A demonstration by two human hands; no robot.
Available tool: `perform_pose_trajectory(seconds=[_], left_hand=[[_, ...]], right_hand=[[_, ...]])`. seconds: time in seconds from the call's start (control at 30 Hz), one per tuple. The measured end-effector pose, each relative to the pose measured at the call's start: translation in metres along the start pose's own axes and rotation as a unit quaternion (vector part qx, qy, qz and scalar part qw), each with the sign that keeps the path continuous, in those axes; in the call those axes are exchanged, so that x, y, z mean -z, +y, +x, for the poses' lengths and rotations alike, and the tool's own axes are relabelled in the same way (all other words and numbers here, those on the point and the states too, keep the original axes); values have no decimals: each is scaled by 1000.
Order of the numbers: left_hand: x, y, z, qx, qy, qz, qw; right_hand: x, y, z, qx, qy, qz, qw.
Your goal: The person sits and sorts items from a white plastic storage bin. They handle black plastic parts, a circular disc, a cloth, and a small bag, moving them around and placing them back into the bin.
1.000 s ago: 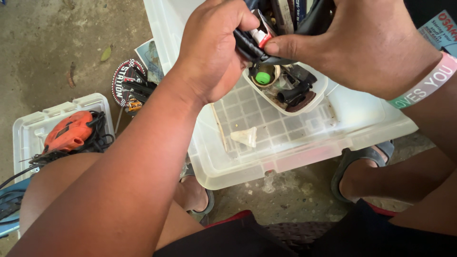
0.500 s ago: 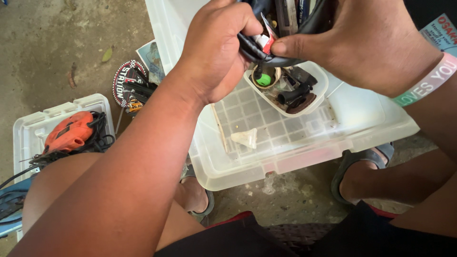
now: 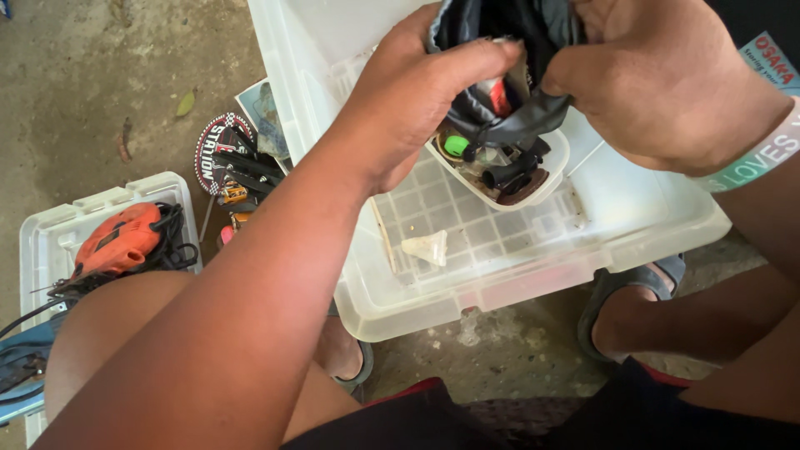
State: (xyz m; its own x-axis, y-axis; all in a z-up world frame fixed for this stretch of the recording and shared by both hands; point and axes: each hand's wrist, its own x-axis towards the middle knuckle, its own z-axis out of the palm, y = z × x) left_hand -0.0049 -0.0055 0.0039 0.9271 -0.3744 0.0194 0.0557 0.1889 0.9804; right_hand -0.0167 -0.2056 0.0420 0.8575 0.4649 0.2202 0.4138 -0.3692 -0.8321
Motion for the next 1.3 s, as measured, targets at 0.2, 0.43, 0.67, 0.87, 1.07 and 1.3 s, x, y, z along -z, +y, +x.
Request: perform_pose_trajectory(seconds=[0.2, 0.43, 0.67, 0.87, 1.07, 1.3], left_hand=[[2, 4, -2, 32, 16, -45, 998], [0, 7, -7, 28, 19, -76, 997], [4, 1, -2, -26, 31, -26, 999], [6, 1, 0, -41, 34, 2, 999], [6, 2, 0, 48, 70, -8, 996], [11, -8, 7, 92, 105, -35, 990]], right_hand=[[0, -4, -1, -30, 44, -87, 995], [2, -3, -1, 62, 7, -154, 986], [5, 6, -5, -57, 45, -273, 959], [-1, 11, -5, -48, 99, -354, 929], [4, 2, -4, -95, 42, -333, 937], [2, -1, -1, 244, 17, -363, 899]])
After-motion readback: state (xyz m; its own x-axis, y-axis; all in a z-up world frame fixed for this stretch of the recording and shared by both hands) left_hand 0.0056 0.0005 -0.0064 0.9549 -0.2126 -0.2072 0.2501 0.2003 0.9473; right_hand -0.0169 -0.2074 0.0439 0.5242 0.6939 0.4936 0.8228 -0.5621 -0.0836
